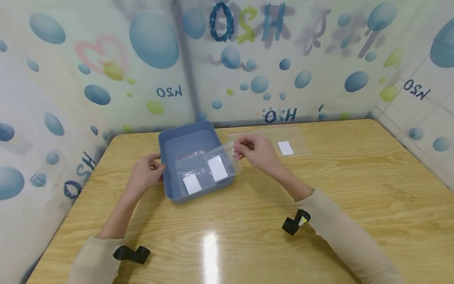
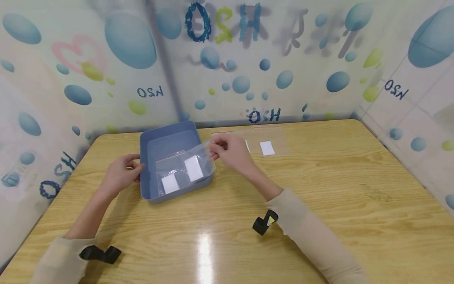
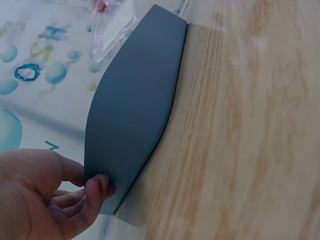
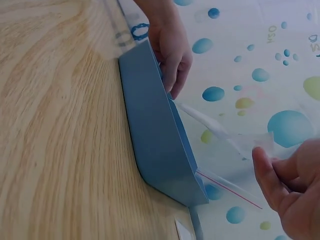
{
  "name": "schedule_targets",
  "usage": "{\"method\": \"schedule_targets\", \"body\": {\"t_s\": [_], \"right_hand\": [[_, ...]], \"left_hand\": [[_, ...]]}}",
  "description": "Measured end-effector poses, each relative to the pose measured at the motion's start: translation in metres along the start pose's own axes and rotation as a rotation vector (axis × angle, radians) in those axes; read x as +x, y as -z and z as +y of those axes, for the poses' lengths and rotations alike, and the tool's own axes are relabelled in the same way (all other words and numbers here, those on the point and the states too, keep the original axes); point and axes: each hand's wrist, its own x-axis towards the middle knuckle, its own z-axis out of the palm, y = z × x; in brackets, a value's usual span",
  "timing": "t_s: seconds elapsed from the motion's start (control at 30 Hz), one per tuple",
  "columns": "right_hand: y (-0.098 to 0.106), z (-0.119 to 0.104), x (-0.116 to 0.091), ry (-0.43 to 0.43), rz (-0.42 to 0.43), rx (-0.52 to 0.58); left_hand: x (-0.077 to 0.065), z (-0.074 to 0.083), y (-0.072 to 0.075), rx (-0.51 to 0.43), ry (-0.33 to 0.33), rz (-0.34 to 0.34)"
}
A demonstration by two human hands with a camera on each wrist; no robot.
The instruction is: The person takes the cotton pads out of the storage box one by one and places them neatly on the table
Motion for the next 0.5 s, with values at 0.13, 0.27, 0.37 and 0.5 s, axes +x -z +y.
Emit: {"method": "schedule_targets", "body": {"t_s": [0.13,0.27,0.37,0.5], "right_hand": [[0.012,0.001,-0.004,-0.031,0.020,-0.021],[0.022,0.002,-0.005,-0.049,0.036,-0.013],[0.027,0.002,-0.005,-0.079,0.050,-0.019],[0.033,0.002,-0.003,-0.101,0.073,-0.015]], "left_hand": [[0.001,0.000,-0.001,0.004,-0.005,0.002],[0.001,0.000,-0.002,0.006,0.000,0.000],[0.000,0.001,-0.002,0.006,0.005,0.000],[-0.001,0.002,-0.001,0.010,-0.002,0.004]]}}
